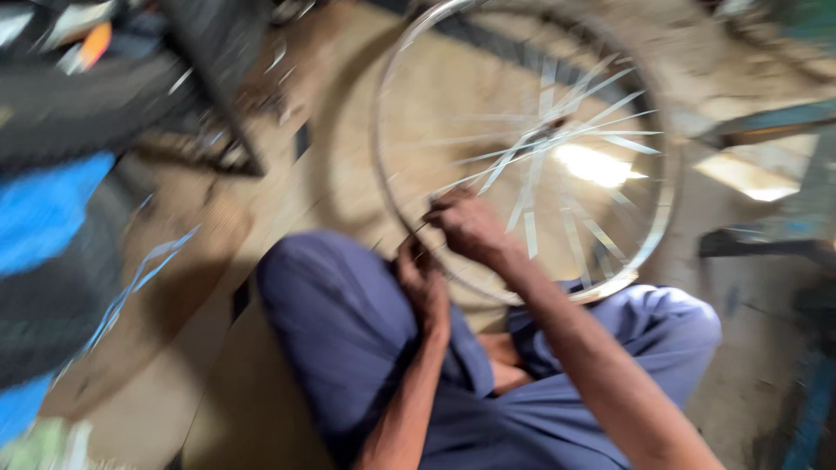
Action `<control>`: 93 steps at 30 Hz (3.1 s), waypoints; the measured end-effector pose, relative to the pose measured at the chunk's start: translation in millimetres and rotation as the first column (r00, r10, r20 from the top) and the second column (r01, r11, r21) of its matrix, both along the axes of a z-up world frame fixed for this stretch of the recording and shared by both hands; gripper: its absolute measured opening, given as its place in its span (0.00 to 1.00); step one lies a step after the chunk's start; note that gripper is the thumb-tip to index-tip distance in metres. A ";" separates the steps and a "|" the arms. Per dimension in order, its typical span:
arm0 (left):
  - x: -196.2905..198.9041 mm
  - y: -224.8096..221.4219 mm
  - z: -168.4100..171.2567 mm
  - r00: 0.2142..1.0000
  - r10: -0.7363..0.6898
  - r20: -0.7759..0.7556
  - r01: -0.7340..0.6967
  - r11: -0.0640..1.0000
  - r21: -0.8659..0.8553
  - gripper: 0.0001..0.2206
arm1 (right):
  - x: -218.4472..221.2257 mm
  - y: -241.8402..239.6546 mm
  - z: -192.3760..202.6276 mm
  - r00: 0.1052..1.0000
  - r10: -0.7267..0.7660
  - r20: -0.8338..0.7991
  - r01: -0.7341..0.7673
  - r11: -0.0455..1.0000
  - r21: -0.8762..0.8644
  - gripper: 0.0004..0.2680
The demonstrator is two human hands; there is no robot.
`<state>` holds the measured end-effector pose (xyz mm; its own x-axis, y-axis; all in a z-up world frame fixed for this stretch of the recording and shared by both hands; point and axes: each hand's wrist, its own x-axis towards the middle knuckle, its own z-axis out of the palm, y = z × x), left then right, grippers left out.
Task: The person repairs a bicycle wheel by adjusting spokes. They manipulate the rim and spoke nipples using their hands and a small spoke wrench while sitting on the floor.
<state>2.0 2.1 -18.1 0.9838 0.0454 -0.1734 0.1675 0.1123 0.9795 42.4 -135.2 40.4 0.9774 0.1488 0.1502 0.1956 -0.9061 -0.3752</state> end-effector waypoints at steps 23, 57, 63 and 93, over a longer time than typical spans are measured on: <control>0.9 0.4 11.4 0.999 -0.043 -0.016 0.040 0.981 -0.187 0.16 | 11.1 19.4 24.2 0.999 -0.010 0.053 0.019 0.984 -0.178 0.02; -0.4 0.9 17.2 0.997 -0.020 -0.079 0.008 0.989 -0.149 0.15 | 12.9 7.7 27.1 0.984 0.083 -0.155 -0.085 0.996 -0.006 0.06; 2.9 2.6 31.3 0.991 -0.049 -0.124 0.042 0.998 -0.056 0.15 | -2.0 5.8 25.6 0.992 -0.096 0.080 0.085 0.988 0.133 0.04; 20.1 -9.4 -31.9 0.973 0.122 -0.196 -0.140 0.987 -0.080 0.21 | 0.9 5.2 9.9 0.985 0.097 -0.143 -0.089 0.994 0.063 0.02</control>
<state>22.1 -7.3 -50.0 0.9190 0.1464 -0.3660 0.3274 0.2338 0.9155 43.3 -130.0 50.3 0.9717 0.2356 0.0180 0.2177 -0.8631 -0.4556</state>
